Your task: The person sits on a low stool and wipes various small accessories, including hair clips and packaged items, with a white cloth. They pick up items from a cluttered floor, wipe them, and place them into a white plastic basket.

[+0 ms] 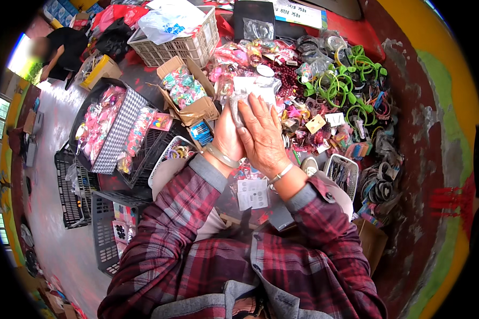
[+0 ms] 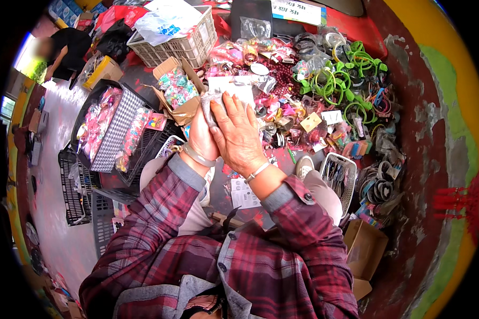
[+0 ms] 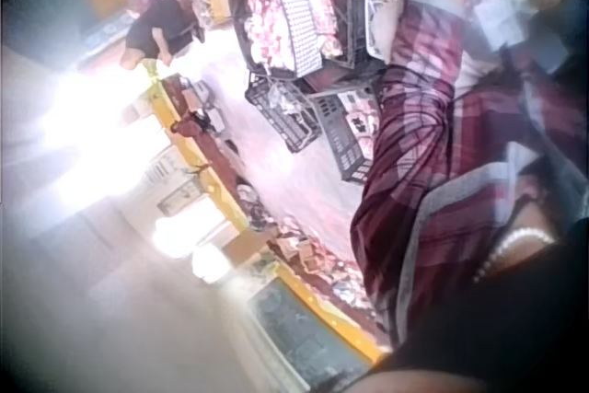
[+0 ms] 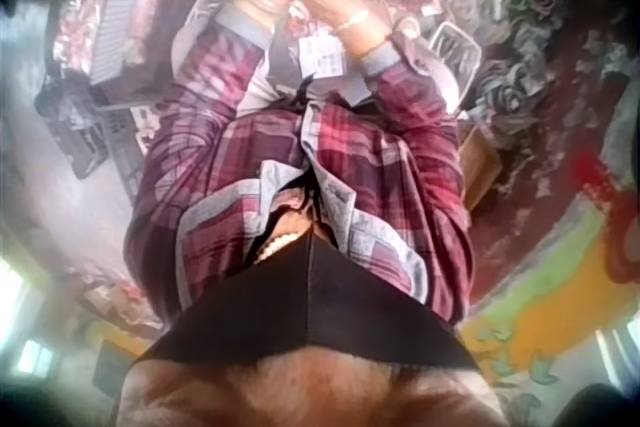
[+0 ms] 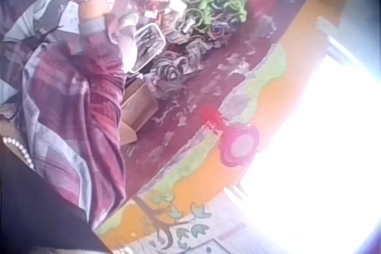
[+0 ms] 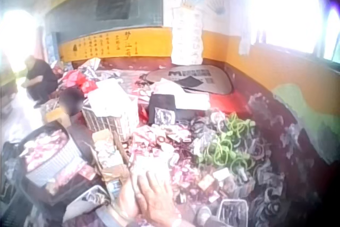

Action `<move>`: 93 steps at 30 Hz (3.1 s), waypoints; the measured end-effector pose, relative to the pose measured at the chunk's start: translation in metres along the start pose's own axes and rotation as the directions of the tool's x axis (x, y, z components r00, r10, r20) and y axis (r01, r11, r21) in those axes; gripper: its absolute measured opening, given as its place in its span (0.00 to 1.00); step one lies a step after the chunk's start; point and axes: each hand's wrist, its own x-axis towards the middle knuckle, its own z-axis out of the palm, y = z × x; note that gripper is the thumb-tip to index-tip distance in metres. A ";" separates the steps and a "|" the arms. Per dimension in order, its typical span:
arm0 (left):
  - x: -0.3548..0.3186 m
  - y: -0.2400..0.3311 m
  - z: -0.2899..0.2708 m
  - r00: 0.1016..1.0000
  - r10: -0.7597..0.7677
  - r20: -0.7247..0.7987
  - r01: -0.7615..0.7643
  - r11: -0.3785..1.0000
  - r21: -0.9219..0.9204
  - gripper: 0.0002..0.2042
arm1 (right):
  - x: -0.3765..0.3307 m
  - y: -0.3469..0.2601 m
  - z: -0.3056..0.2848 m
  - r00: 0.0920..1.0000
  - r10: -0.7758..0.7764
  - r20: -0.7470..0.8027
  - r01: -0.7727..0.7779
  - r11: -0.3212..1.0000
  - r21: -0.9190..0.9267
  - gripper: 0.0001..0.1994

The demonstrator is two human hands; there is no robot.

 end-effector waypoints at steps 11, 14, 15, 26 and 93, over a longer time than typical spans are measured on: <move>-0.008 -0.013 -0.003 0.969 -0.209 0.130 0.172 0.953 0.251 0.24 | 0.019 0.077 0.004 0.803 0.580 -0.134 -0.481 0.765 0.428 0.18; -0.006 0.004 -0.001 0.972 -0.187 0.141 0.169 0.977 0.128 0.25 | 0.023 0.078 -0.012 0.554 0.821 0.139 -0.436 0.145 0.888 0.17; -0.004 0.009 -0.001 0.977 -0.168 0.133 0.157 0.983 0.094 0.24 | 0.020 0.083 -0.019 0.595 0.797 0.105 -0.360 0.147 0.921 0.16; 0.005 0.010 -0.025 0.999 0.037 0.032 -0.037 0.999 -0.003 0.20 | 0.001 -0.007 0.011 0.993 -0.077 -0.090 0.081 0.996 0.038 0.23; -0.005 0.024 -0.015 0.893 -0.431 0.127 -0.131 0.020 0.991 0.13 | 0.002 0.070 -0.060 0.781 0.174 0.599 -0.589 0.525 0.615 0.30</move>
